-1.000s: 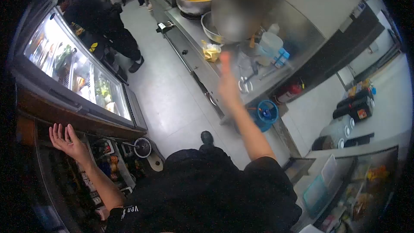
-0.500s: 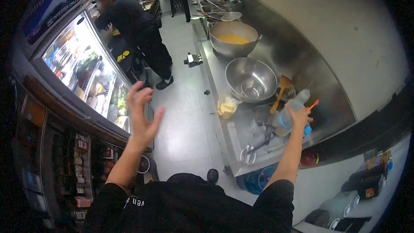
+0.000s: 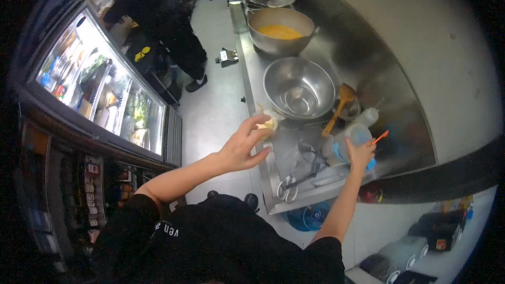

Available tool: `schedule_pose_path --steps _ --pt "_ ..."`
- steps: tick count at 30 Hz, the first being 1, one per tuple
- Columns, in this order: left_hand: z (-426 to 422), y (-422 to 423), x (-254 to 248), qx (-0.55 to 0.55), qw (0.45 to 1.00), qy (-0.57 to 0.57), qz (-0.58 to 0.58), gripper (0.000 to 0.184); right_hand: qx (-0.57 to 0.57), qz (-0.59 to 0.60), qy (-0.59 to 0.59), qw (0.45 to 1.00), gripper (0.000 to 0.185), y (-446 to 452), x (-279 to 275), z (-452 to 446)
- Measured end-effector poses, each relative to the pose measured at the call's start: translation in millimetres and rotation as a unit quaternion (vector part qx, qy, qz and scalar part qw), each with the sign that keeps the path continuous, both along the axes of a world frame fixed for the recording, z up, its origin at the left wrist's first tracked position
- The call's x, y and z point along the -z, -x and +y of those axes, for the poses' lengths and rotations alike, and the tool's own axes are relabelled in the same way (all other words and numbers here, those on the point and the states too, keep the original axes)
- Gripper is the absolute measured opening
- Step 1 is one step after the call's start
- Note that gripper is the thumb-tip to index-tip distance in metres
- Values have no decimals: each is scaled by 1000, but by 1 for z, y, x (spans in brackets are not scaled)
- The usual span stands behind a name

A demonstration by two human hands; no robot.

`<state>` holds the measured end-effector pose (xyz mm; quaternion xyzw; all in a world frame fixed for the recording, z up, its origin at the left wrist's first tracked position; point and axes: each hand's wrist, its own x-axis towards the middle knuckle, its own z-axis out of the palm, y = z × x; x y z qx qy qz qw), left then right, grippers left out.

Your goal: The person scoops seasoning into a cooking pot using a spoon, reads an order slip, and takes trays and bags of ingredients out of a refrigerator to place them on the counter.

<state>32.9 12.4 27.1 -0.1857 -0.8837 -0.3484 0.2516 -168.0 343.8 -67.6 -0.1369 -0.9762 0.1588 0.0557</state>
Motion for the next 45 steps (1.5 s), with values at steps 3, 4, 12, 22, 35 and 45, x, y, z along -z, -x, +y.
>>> schedule_pose_path --steps 3,4,12,22,35,45 --pt "22 30 24 64 998 -7 -16 47 7 36 23 999 115 -21 -19 17" --pt "30 42 29 87 996 -6 -16 47 -1 52 24 998 113 -27 -28 21" --pt "134 99 32 258 964 -55 -23 108 -81 186 24 979 107 -119 -139 41" --pt "62 50 -14 320 934 -157 12 136 -355 150 127 914 112 -206 -223 -70" --pt "-197 -76 32 376 708 -547 -241 129 -473 -103 717 501 102 -142 -97 -304" --pt "-257 -177 92 198 817 -503 -200 116 -245 -279 827 423 84 -275 -31 -416"
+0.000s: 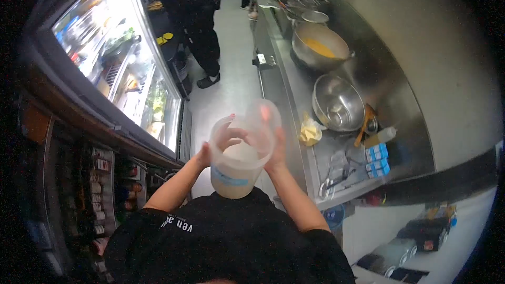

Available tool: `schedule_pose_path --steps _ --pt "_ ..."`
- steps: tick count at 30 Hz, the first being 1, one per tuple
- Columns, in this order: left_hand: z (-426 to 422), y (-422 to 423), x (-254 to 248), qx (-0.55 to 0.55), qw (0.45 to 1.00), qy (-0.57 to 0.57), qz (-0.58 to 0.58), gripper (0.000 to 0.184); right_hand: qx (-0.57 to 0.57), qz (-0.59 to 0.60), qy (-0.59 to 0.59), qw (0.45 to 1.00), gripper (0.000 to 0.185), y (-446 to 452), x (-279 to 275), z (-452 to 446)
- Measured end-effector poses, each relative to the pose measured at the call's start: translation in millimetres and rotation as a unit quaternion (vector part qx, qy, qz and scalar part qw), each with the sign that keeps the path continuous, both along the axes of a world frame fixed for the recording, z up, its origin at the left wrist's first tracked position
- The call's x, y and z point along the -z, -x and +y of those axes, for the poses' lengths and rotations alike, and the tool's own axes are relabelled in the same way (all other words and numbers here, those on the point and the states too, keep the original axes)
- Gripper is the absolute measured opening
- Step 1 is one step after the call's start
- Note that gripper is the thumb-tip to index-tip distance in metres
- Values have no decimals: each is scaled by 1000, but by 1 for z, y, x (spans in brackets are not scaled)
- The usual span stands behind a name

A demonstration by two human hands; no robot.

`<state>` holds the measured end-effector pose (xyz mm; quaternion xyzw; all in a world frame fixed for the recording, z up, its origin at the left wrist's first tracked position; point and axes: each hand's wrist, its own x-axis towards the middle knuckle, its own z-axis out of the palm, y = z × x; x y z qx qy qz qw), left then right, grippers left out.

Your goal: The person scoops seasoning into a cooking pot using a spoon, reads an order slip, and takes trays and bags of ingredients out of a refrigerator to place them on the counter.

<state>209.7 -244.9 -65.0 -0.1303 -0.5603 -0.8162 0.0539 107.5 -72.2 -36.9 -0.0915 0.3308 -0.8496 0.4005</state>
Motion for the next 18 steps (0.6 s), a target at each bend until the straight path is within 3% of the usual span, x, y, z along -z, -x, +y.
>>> schedule_pose_path --steps 2,3,6,8,12,16,18 --pt "3 -20 13 4 979 -181 -91 112 -24 -21 7 999 84 -10 9 -4" --pt "-3 -22 12 9 979 -179 -93 112 -48 29 1 998 84 -16 8 -8" --pt "-32 -29 1 75 991 -64 -90 110 -82 89 15 993 82 -21 5 -14" --pt "-47 -35 -11 117 989 12 -91 111 -91 122 -35 988 83 -21 10 -12" --pt "-68 -39 -68 167 975 39 -143 69 -122 145 -55 980 85 -8 27 2" --pt "-77 -40 -108 176 963 74 -190 52 -149 163 -82 972 93 -10 -22 17" --pt "-79 -38 -110 89 939 274 -186 51 -222 203 -26 953 97 -4 -27 18"
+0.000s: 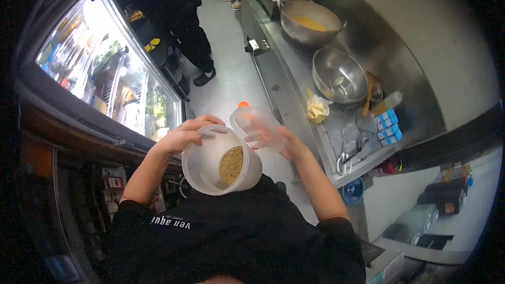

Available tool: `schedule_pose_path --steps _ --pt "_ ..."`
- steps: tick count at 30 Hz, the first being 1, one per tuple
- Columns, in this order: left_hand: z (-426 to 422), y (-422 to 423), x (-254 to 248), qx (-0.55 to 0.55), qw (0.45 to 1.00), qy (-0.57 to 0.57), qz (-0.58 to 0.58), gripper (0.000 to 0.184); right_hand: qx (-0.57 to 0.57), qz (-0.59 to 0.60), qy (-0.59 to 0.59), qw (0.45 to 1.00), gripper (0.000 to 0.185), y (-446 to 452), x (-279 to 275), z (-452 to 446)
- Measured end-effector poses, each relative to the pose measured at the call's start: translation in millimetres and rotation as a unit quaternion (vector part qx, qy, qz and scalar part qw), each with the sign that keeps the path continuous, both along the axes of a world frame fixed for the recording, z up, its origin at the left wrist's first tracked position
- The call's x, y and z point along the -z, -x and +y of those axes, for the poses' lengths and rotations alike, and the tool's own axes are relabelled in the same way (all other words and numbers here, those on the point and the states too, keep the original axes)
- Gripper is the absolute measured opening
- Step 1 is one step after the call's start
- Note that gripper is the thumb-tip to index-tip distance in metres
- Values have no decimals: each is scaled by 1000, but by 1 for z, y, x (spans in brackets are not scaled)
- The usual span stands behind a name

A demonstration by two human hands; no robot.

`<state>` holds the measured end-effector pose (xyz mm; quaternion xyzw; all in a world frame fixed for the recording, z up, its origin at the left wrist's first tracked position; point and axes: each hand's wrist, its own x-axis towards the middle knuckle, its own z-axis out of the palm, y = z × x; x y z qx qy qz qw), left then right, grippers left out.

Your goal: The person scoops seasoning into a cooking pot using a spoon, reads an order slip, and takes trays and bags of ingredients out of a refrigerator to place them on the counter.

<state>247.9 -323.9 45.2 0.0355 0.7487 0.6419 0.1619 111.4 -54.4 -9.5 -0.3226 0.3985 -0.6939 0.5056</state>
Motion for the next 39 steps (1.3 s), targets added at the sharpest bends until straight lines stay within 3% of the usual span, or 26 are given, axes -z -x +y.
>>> schedule_pose_path --steps 4,7,10,13,15,17,19,20,23,25,26,27,28,30,32,34,39 --pt "12 14 4 -15 998 22 49 40 -15 22 -13 1000 100 14 -1 1" --pt "12 36 13 46 993 -88 59 37 -26 31 -8 999 103 28 6 -6" --pt "15 58 15 28 995 -92 -11 38 29 -23 24 999 92 49 23 -19" --pt "9 84 14 12 999 -44 6 35 105 -61 -44 992 70 79 24 -25" --pt "2 102 17 -16 1000 -6 22 35 299 144 -272 903 52 116 32 -20" --pt "-11 125 24 -54 997 40 30 34 350 196 -157 902 43 145 21 -10" --pt "-21 150 42 -141 956 211 144 32 360 266 -162 879 37 168 -10 -1" --pt "-20 159 39 -154 954 218 136 32 374 311 -156 860 36 175 -30 0" --pt "-19 204 34 -234 878 330 255 28 355 354 -173 848 35 184 -88 3" --pt "-25 231 39 -247 865 345 269 29 256 393 -244 849 25 187 -111 -5" --pt "-26 244 41 -264 852 355 280 31 261 390 -245 849 25 195 -110 -14" --pt "-27 257 43 -260 854 354 279 31 193 487 -239 817 20 204 -107 -27" --pt "-28 268 46 -270 860 337 270 30 120 578 -230 773 15 213 -102 -41" --pt "-28 287 53 -283 868 318 256 30 182 636 -148 735 13 228 -60 -86" --pt "-29 305 60 -290 874 310 236 30 155 708 -155 672 13 247 -26 -122" --pt "-28 321 66 -292 876 308 229 30 115 705 -255 651 12 261 -13 -155" --pt "-34 348 83 -306 861 346 214 29 154 681 -268 664 13 294 44 -190"
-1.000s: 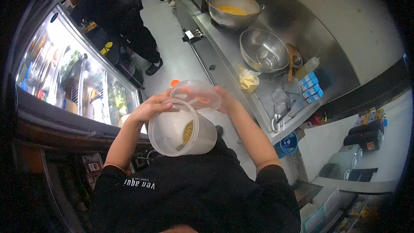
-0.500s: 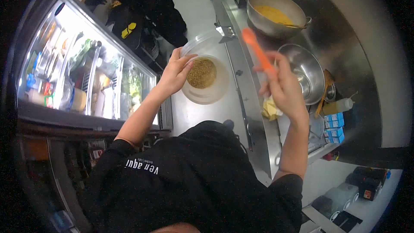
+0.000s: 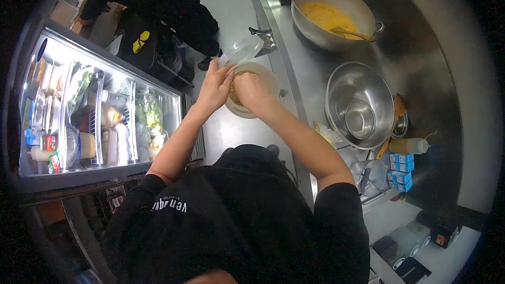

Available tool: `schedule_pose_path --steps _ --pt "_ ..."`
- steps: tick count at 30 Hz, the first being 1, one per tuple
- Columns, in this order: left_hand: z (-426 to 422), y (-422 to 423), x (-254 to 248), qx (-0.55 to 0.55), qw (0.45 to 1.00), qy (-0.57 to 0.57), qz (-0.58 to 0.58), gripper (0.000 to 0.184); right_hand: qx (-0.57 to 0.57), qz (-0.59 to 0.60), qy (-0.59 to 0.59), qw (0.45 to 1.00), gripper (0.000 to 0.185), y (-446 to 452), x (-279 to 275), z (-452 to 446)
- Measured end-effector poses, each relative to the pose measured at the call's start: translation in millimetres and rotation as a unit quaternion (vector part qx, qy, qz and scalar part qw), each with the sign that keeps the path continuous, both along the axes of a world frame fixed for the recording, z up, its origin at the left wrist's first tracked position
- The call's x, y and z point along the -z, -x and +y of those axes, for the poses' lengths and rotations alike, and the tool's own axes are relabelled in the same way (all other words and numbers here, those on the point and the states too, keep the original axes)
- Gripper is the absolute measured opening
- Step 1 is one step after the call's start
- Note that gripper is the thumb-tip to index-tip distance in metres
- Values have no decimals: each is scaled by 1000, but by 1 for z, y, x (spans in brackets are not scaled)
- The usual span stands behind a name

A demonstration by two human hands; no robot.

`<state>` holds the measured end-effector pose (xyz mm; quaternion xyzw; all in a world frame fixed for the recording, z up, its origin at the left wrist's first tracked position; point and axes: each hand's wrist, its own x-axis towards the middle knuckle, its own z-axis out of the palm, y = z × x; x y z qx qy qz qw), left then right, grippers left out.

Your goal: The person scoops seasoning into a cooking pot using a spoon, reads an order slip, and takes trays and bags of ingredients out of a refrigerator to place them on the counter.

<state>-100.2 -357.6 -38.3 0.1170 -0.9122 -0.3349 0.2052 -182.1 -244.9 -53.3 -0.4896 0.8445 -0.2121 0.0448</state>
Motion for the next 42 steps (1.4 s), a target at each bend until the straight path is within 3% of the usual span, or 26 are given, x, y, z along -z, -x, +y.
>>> schedule_pose_path --steps 6,8,11,14,16,17,19,22,31,33,36,38,42 --pt "-24 25 16 -2 999 31 20 29 -28 -95 -41 994 21 16 32 -20" --pt "-32 32 14 3 1000 -21 4 30 -4 -122 -41 992 22 14 33 -26" --pt "-48 43 18 13 1000 -7 -10 30 -49 -129 -42 990 18 24 19 -37" --pt "-65 55 15 20 999 11 -44 29 -84 -176 44 980 19 38 -7 -41" --pt "-82 64 14 20 998 21 -60 29 -22 -373 28 927 23 53 -15 -42" --pt "-90 69 14 19 996 32 -81 28 -18 -369 31 929 23 59 -19 -41" --pt "-108 80 9 17 996 45 -79 29 77 -544 122 826 27 72 -26 -36" --pt "-134 102 2 21 996 52 -73 30 108 -573 166 796 28 91 -32 -28" --pt "-167 183 6 60 997 18 -49 28 230 -523 330 751 29 170 -69 16" --pt "-174 199 17 73 997 15 -26 29 250 -488 342 763 30 209 -77 40" --pt "-174 214 4 53 995 -2 -89 30 296 -429 338 784 29 286 -69 74" --pt "-175 227 1 51 994 -8 -92 31 380 -299 266 834 26 342 -41 89" --pt "-181 255 1 46 995 -1 -92 32 397 -192 167 882 26 418 -9 83"
